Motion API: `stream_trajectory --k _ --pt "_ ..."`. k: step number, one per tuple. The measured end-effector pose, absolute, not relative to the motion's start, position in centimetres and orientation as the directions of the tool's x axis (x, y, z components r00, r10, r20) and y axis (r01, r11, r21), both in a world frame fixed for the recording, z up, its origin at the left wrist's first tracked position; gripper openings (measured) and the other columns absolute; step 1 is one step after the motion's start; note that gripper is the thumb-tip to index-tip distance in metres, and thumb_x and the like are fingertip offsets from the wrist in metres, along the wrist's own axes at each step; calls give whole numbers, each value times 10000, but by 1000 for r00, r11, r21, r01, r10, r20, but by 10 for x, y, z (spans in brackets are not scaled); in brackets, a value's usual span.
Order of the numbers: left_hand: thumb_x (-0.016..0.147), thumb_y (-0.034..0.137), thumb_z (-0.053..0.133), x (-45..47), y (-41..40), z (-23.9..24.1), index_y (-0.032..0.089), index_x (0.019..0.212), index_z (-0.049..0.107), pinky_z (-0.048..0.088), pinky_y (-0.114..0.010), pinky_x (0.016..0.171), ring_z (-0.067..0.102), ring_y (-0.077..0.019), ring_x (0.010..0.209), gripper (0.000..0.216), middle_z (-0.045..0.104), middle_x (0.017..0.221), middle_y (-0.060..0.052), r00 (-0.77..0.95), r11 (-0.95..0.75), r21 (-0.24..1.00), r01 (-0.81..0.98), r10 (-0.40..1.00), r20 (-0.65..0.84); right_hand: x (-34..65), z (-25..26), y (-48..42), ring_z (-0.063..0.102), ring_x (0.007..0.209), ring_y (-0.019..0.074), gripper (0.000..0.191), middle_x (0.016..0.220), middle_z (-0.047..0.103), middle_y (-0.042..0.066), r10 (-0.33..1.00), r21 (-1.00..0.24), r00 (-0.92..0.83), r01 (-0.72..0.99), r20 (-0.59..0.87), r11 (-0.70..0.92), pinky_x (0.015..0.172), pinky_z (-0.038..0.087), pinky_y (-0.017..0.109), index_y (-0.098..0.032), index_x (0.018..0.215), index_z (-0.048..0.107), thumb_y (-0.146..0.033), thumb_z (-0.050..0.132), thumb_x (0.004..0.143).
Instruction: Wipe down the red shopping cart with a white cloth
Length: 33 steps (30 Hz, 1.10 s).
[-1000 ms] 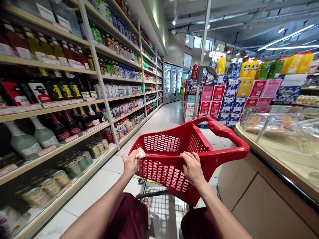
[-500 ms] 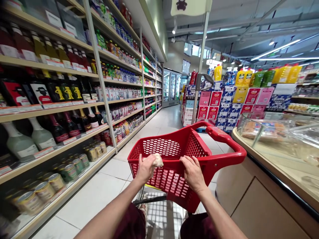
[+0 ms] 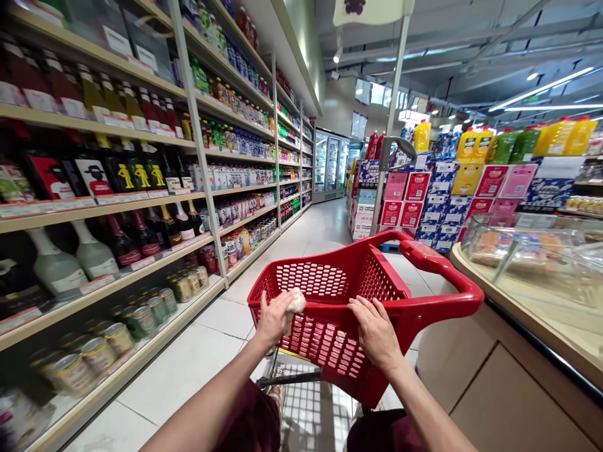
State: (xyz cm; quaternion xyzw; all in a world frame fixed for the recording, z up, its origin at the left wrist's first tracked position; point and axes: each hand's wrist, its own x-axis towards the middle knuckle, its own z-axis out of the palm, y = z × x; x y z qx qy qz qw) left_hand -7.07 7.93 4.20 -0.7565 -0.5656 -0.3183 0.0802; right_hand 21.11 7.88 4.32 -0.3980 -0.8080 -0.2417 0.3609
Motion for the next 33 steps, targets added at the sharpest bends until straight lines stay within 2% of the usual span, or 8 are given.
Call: stream_trajectory --k 4,10,14,17,23,27,30,33 --pt "759 44 348 -81 78 43 217 1146 526 96 -587 1051 457 -201 1183 460 555 1228 -60 -118 -121 370 921 818 563 201 48 73 500 1107 210 467 1123 607 63 480 47 -355 839 802 542 1021 261 453 -175 1121 529 -30 363 709" --pt "794 83 341 -20 84 53 213 1260 417 115 -497 1084 418 -154 1213 490 499 1290 -63 307 -491 244 836 788 534 134 60 72 407 1195 222 461 1269 479 144 475 -70 -372 725 798 685 970 357 408 -119 1212 461 -100 385 757" --pt "764 100 379 -31 77 42 110 1331 304 94 -562 1056 238 -232 1316 572 318 1402 -152 113 -257 255 932 876 469 78 58 84 526 1010 241 382 1078 591 141 621 -116 -364 795 695 596 878 396 422 -134 1171 493 -197 459 797" --pt "760 173 437 -60 70 32 103 1355 254 99 -560 1053 161 -251 1336 626 239 1433 -154 123 -218 176 960 892 436 60 58 91 558 879 215 322 951 624 105 673 -94 -365 834 643 543 808 409 377 -162 1130 518 -179 477 811" --pt "777 311 453 -69 66 32 108 1363 246 67 -526 1070 163 -233 1338 653 242 1436 -127 141 -203 122 972 909 392 150 64 90 565 866 169 198 958 638 51 587 -31 -427 791 688 611 821 401 315 -215 976 591 -172 458 836" --pt "778 354 442 -61 66 35 88 1358 255 80 -525 1070 146 -243 1341 665 230 1438 -135 94 -162 145 976 917 387 220 80 95 538 989 197 276 1062 609 90 425 -135 -104 858 899 495 881 406 344 -177 1071 560 -168 413 837" --pt "763 347 452 -59 63 38 91 1348 283 108 -530 1065 166 -258 1335 660 251 1429 -145 84 -143 133 981 922 378 209 87 99 537 970 198 267 1027 603 86 360 -225 46 851 932 474 861 420 355 -189 1003 577 -133 411 802" --pt "746 331 463 -59 62 42 96 1342 298 124 -538 1060 186 -266 1329 661 274 1420 -147 109 -157 98 983 920 376 165 81 96 522 991 200 240 1039 596 85 473 -156 -130 840 871 519 843 416 362 -193 918 591 -102 424 770"
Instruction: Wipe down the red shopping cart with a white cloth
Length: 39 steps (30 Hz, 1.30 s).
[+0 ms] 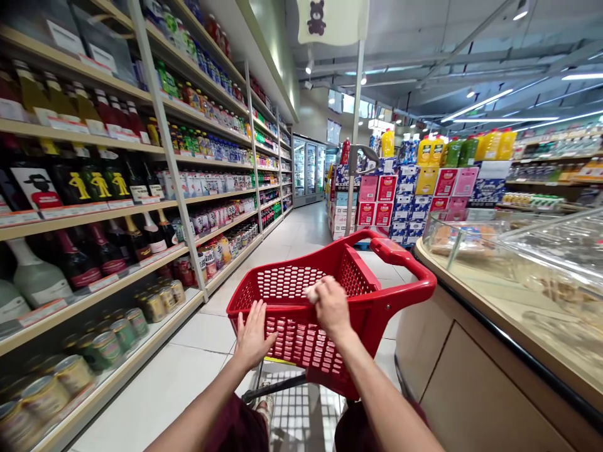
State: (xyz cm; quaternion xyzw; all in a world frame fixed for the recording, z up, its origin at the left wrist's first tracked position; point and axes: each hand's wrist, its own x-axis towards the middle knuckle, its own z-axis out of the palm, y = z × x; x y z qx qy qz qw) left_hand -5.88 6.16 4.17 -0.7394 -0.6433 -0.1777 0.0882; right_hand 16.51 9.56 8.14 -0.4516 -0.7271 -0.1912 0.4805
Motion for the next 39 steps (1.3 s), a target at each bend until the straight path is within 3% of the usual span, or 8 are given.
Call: stream_trajectory --k 4,8,14,20,26,31,34,39 --pt "744 319 461 -60 62 45 98 1340 304 126 -549 1057 199 -271 1325 655 276 1420 -148 123 -161 68 985 913 389 158 71 87 440 1145 201 328 1158 576 42 537 93 -489 793 687 602 885 395 355 -227 1080 557 -94 432 808" --pt "758 310 447 -59 61 47 95 1344 299 107 -538 1066 202 -256 1327 641 278 1421 -130 126 -160 63 985 922 367 254 79 77 435 1168 209 315 1168 579 17 436 286 -580 769 688 571 948 369 391 -257 1040 601 -119 388 853" --pt "760 343 448 -52 63 46 56 1339 297 145 -544 1055 180 -276 1330 664 262 1423 -153 81 -112 59 992 919 386 309 90 67 397 1204 272 325 1246 500 127 395 98 -193 964 898 249 983 342 470 -163 1102 578 -165 454 801" --pt "763 342 432 -58 63 49 79 1342 302 120 -552 1057 207 -265 1324 649 275 1418 -141 117 -132 19 991 927 357 280 91 72 480 1144 209 306 1190 573 48 470 246 -465 856 750 454 960 395 396 -240 1095 591 -172 423 849" --pt "768 348 440 -52 65 44 81 1330 331 157 -546 1051 202 -291 1322 632 291 1410 -157 87 -111 34 993 904 418 340 87 56 445 1193 216 325 1214 558 58 305 32 -136 946 943 323 1017 371 403 -215 1131 580 -156 410 860" --pt "755 332 448 -53 64 46 86 1337 315 148 -553 1050 199 -287 1323 646 283 1414 -151 103 -122 24 992 911 399 280 10 34 511 1128 201 352 1086 638 36 365 52 -264 865 893 499 951 451 408 -241 1078 612 -108 372 858" --pt "749 324 458 -54 62 46 81 1343 300 144 -547 1054 188 -281 1327 661 269 1421 -146 109 -126 16 992 915 389 271 0 25 577 1038 173 357 1034 661 18 368 104 -385 797 846 595 876 514 352 -260 1038 628 -100 363 861" --pt "757 328 454 -53 63 43 88 1350 287 137 -542 1056 172 -279 1331 661 244 1431 -144 91 -114 33 993 910 405 296 39 32 418 1210 238 345 1215 557 54 359 -52 -140 878 923 476 1014 379 458 -222 1122 588 -112 410 848"
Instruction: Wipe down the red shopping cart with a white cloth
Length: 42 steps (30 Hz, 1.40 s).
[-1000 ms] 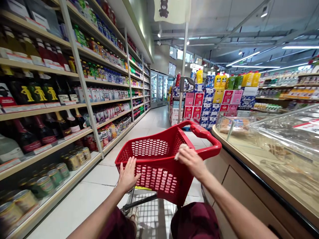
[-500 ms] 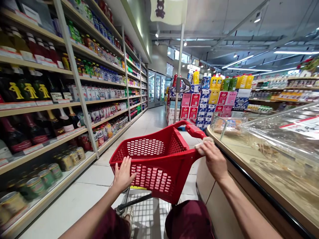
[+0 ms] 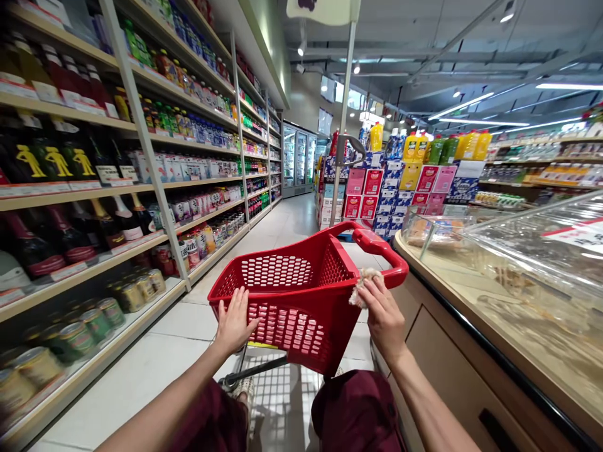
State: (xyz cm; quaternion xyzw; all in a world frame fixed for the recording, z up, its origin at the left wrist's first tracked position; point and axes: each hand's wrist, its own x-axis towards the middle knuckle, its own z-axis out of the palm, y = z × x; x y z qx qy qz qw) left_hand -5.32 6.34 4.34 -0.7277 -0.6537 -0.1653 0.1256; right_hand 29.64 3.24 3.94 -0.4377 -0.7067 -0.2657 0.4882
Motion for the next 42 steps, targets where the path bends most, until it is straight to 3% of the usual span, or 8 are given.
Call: stream_trajectory --k 6,11,16,19,24,30,36,42 --pt "747 268 445 -57 58 38 100 1357 270 127 -540 1059 176 -264 1332 657 259 1428 -134 110 -147 55 988 901 420 256 0 33 547 1081 175 332 1089 639 20 384 62 -430 727 817 683 865 526 331 -278 1078 608 -133 400 864" --pt "733 189 431 -56 42 25 77 1370 215 125 -524 1062 155 -247 1338 682 217 1438 -154 122 -174 72 982 877 465 213 26 51 409 1215 219 346 1188 577 56 344 -9 -305 737 888 676 1014 383 458 -225 1130 582 -109 404 858" --pt "731 197 438 -67 31 18 105 1358 260 123 -527 1062 208 -242 1325 658 258 1427 -142 138 -195 127 972 922 361 190 -18 54 524 1107 197 295 1084 641 47 377 58 -464 688 802 723 899 497 356 -239 1066 615 -147 434 852" --pt "739 206 426 -83 31 18 102 1341 296 110 -551 1058 234 -245 1317 625 280 1418 -142 32 -81 189 979 968 251 165 -31 52 516 1117 196 276 1105 631 49 366 53 -556 597 747 800 886 503 346 -246 1072 607 -188 491 828" --pt "751 210 398 -111 34 20 100 1339 291 115 -564 1049 225 -245 1320 608 264 1424 -151 -126 94 190 977 978 165 77 10 78 371 1244 199 331 1241 537 68 330 8 -537 532 776 847 1014 380 411 -207 1125 577 -102 422 852" --pt "741 209 399 -141 27 7 89 1334 301 95 -542 1058 204 -233 1327 612 236 1434 -144 -209 196 136 971 974 83 11 -25 83 587 1015 163 172 994 674 38 255 104 -715 417 651 903 867 503 285 -186 824 664 -152 496 837" --pt "739 190 399 -142 28 2 84 1335 300 87 -527 1066 208 -216 1327 613 245 1434 -133 -217 196 171 966 970 113 -14 -11 99 407 1222 198 234 1207 562 83 255 145 -691 464 676 874 1023 368 395 -170 1031 610 -144 465 850" --pt "738 186 387 -140 23 3 80 1333 306 87 -525 1072 214 -216 1325 610 264 1429 -121 -181 162 157 974 976 120 4 -42 86 564 1043 172 130 982 668 59 250 184 -717 468 650 864 905 477 329 -181 784 648 -170 524 823"
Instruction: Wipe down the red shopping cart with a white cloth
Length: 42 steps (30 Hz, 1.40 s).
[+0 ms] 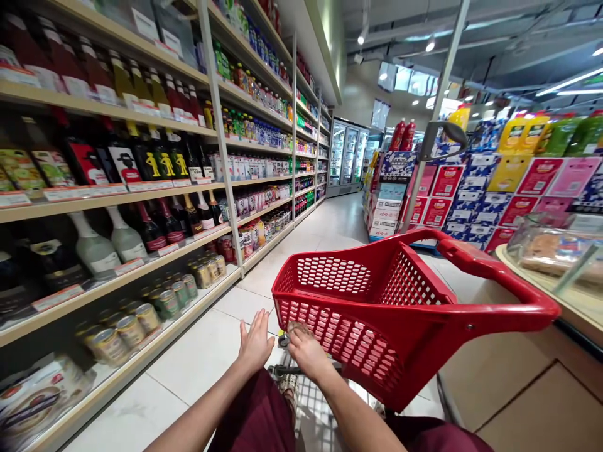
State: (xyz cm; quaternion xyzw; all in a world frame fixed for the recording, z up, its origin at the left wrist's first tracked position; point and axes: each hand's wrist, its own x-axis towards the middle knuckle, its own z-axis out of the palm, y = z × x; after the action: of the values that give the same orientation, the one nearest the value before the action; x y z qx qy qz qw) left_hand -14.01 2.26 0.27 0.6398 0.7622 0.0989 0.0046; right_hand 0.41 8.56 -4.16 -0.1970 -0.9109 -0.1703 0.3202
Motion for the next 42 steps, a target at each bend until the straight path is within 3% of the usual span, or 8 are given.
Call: stream_trajectory --k 6,11,17,22,28,33,38,42 --pt "729 180 388 -121 27 5 81 1335 301 97 -530 1070 224 -221 1321 621 274 1427 -122 -164 141 164 976 977 137 40 -13 91 408 1221 220 230 1186 573 103 269 154 -555 599 787 786 983 408 420 -158 1010 615 -131 452 851" --pt "714 174 391 -101 27 8 75 1341 293 79 -530 1076 227 -227 1319 642 281 1425 -117 -69 45 139 989 982 174 64 -34 77 508 1127 183 204 1051 648 64 258 195 -626 561 736 805 897 490 325 -175 859 650 -140 449 853" --pt "726 177 385 -80 28 11 82 1342 294 85 -526 1076 206 -226 1327 630 266 1431 -120 -32 7 147 989 985 169 93 -6 80 329 1271 231 232 1232 540 113 260 168 -512 647 819 744 994 401 412 -138 984 628 -113 442 849" --pt "730 190 379 -60 29 15 79 1352 272 65 -516 1082 181 -210 1335 641 256 1436 -109 36 -54 150 987 991 125 114 -26 76 455 1184 184 248 1097 634 62 268 208 -610 596 746 776 933 466 340 -179 900 649 -113 414 855" --pt "742 206 367 -39 29 23 82 1353 274 30 -514 1084 173 -196 1337 630 251 1438 -100 82 -104 183 978 989 123 140 -6 76 277 1292 225 248 1293 484 102 345 118 -482 701 806 703 1009 385 402 -159 992 628 -116 427 854" --pt "744 226 378 -26 28 29 86 1350 280 18 -517 1084 168 -204 1339 629 236 1443 -98 156 -182 196 964 978 139 155 -16 68 364 1248 199 232 1156 600 75 312 176 -584 630 749 756 955 447 361 -175 890 652 -130 428 852" --pt "766 210 353 -12 28 34 97 1348 285 30 -519 1086 194 -205 1332 598 271 1432 -98 167 -204 204 957 968 185 176 7 66 272 1292 218 255 1278 502 86 356 99 -454 718 817 689 1015 381 415 -172 977 637 -121 415 862" --pt "756 207 368 1 27 36 107 1357 268 31 -514 1090 189 -206 1333 618 258 1439 -84 242 -281 215 936 952 189 187 2 61 365 1246 163 316 1150 605 66 337 147 -490 713 804 686 969 441 326 -191 934 650 -139 341 893"
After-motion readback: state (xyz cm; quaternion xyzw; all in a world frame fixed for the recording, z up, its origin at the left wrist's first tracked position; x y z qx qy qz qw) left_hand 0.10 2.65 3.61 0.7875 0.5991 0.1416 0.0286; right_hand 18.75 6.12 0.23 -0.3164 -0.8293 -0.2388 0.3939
